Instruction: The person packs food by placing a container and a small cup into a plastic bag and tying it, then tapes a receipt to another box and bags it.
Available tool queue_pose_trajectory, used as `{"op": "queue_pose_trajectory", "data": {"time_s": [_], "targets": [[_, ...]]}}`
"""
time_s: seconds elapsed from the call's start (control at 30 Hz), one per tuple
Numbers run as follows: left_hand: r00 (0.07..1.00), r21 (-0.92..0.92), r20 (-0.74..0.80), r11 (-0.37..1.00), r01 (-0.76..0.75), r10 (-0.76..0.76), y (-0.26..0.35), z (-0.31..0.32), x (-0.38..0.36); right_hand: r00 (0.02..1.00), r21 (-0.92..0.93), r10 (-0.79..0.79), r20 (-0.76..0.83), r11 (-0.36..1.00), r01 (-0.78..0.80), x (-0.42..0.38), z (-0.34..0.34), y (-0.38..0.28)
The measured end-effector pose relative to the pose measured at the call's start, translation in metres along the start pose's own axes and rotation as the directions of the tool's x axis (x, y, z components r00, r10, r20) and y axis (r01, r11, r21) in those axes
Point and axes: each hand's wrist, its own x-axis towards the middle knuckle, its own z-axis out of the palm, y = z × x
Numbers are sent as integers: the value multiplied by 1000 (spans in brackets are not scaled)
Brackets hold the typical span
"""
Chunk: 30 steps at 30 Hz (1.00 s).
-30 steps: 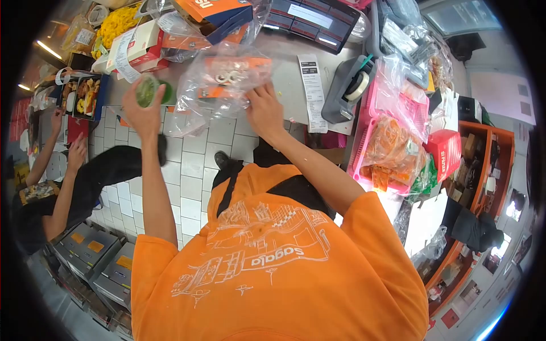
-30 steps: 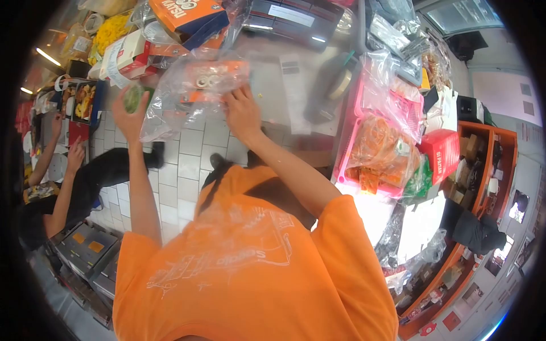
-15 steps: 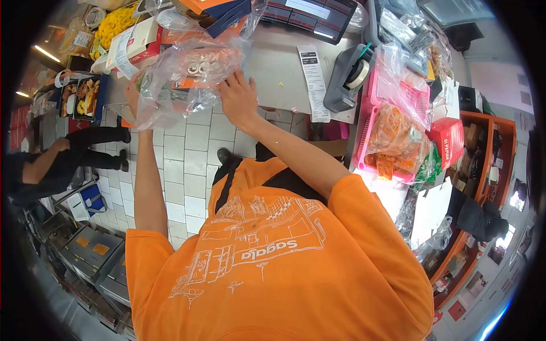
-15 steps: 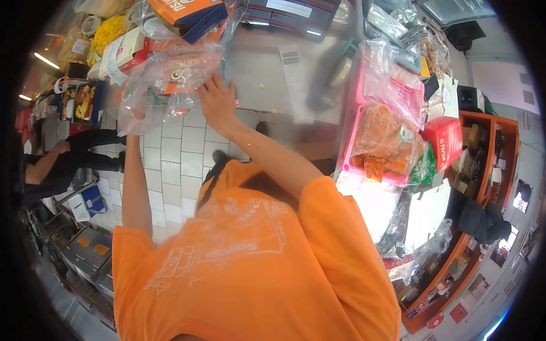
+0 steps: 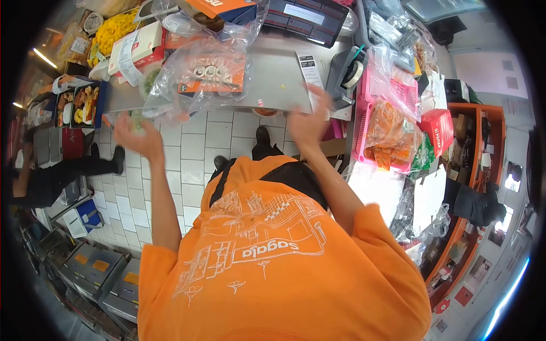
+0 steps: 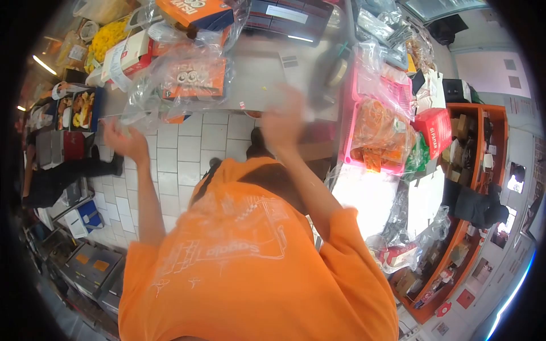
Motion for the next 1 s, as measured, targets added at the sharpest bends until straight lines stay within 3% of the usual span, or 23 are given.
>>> {"op": "queue_pose_trajectory", "data": {"time_s": [0.03, 0.07, 0.1, 0.13, 0.17, 0.23, 0.3, 0.33, 0.37, 0.43, 0.57, 0.63, 0.77, 0.83, 0.9, 0.97, 1.0], "targets": [[997, 31, -81, 1000, -1, 3, -9, -3, -34, 943, -144, 85, -321, 980, -138, -9, -10, 35], [992, -200, -12, 972, -122, 122, 18, 1, -64, 904, -150, 151, -400, 962, -227, -4, -20, 74], [925, -632, 185, 761, -146, 331, 60, 12, -81, 855, -151, 220, -469, 934, -324, -1, -28, 100], [745, -668, 336, 704, -242, 575, 120, 29, -76, 857, -163, 226, -463, 929, -333, 2, -29, 106], [649, -735, 397, 648, -198, 649, 171, 59, -79, 877, -122, 204, -435, 952, -282, 13, -25, 113], [640, -696, 517, 715, -72, 568, 237, 125, -100, 894, -78, 172, -414, 972, -223, 38, -26, 119], [609, -682, 566, 731, -34, 556, 252, 156, -110, 913, -145, 256, -317, 938, -314, 47, -39, 121], [569, -621, 605, 778, -100, 557, 253, 164, -112, 910, -246, 81, -406, 950, -194, 49, -44, 128], [532, -553, 647, 816, -167, 547, 254, 170, -115, 912, -257, 84, -401, 945, -200, 51, -53, 117], [465, -534, 702, 831, -157, 539, 251, 177, -115, 917, -216, 247, -312, 922, -321, 51, -68, 97], [464, -531, 698, 829, -175, 545, 252, 175, -117, 911, -237, 175, -374, 932, -276, 31, -42, 122], [464, -526, 705, 834, -166, 537, 251, 177, -117, 915, -182, 261, -307, 928, -326, 28, -46, 128], [495, -601, 642, 785, -150, 586, 247, 164, -105, 933, -15, 297, -204, 952, -306, 7, -64, 125], [523, -615, 613, 773, -154, 592, 242, 140, -93, 924, 223, 269, -273, 952, -211, -10, -76, 119], [466, -711, 512, 661, -242, 722, 220, 96, -82, 939, 247, 282, -199, 941, -231, -32, -89, 107], [776, -676, 277, 689, -262, 567, 193, 40, -51, 942, 275, 299, -153, 928, -250, -23, -90, 94], [931, -376, 201, 902, -214, 304, 170, 11, -48, 948, 211, 307, 90, 924, -319, -17, -87, 72]]}}
